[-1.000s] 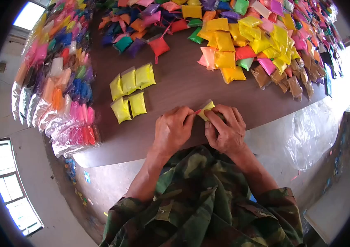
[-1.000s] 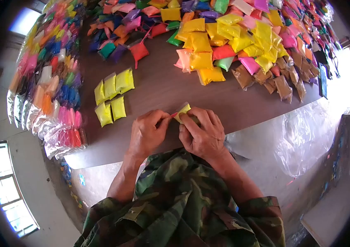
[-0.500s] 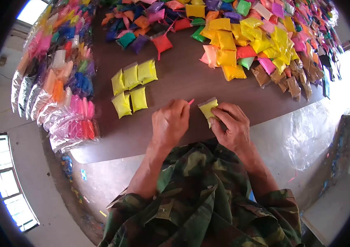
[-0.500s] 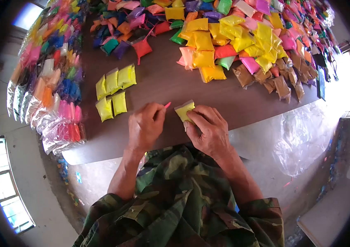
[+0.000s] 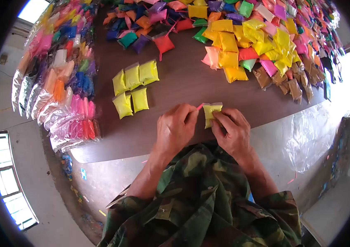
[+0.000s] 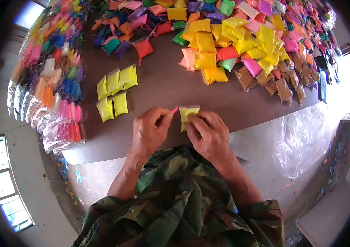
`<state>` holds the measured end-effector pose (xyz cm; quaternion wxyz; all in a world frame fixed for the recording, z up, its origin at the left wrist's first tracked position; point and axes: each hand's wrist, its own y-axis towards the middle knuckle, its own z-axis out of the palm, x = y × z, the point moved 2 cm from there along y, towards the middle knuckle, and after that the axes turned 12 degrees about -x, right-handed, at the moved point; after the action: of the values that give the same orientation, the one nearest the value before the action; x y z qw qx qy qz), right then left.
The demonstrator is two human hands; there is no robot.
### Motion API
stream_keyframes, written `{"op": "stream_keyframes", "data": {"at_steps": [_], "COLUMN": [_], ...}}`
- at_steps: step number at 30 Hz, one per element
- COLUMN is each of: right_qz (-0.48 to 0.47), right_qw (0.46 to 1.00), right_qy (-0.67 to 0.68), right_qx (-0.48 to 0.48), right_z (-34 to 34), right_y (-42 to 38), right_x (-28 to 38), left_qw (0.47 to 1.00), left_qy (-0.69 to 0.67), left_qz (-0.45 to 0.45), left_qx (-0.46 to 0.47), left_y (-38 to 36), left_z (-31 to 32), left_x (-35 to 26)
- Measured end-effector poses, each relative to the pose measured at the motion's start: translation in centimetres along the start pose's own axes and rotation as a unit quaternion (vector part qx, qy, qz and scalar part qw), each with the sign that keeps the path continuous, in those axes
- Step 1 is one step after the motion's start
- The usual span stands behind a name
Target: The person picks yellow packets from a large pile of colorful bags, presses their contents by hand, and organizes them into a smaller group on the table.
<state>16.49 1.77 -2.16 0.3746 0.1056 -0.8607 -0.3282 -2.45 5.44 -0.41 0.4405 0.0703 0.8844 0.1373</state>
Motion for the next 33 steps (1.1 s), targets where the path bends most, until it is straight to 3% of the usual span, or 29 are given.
{"op": "stream_keyframes", "data": {"at_steps": [2,6,11,16,20,23,28,33], "right_qz": [-0.004,-0.007,0.014,-0.072,-0.054,-0.068,-0.052,-0.037], "right_qw": [1.0,1.0,0.998,0.995,0.994,0.995,0.997,0.998], "right_qy": [-0.006,-0.002,0.004,0.001,0.019,-0.002,-0.024,-0.034], "right_qx": [-0.001,0.001,0.056,0.075,0.093,0.077,0.056,0.039], "right_z": [-0.1,-0.1,-1.2,-1.1,-1.1,-0.9,-0.8,-0.4], "right_y": [-0.1,-0.3,0.2,1.0,1.0,0.6,0.2,-0.4], "right_x": [0.0,0.0,0.8,0.0,-0.2,0.1,0.9,0.9], "left_qw": [0.999,0.994,1.0,0.999,0.999,0.997,0.995,0.998], "left_qy": [-0.049,0.078,0.019,-0.01,-0.029,0.062,0.096,0.038], "left_qz": [-0.014,0.065,0.002,-0.048,-0.018,0.041,0.004,0.039], "left_qx": [0.007,-0.036,-0.012,-0.011,-0.02,-0.027,-0.038,-0.037], "left_y": [-1.0,-1.3,-0.5,-2.1,-4.1,-4.1,-2.3,-3.7], "left_z": [-0.1,0.8,-1.0,-1.3,-0.4,0.2,-1.1,-0.3], "left_x": [-1.7,0.5,-0.1,-1.4,-1.8,-0.9,1.0,-1.4]}}
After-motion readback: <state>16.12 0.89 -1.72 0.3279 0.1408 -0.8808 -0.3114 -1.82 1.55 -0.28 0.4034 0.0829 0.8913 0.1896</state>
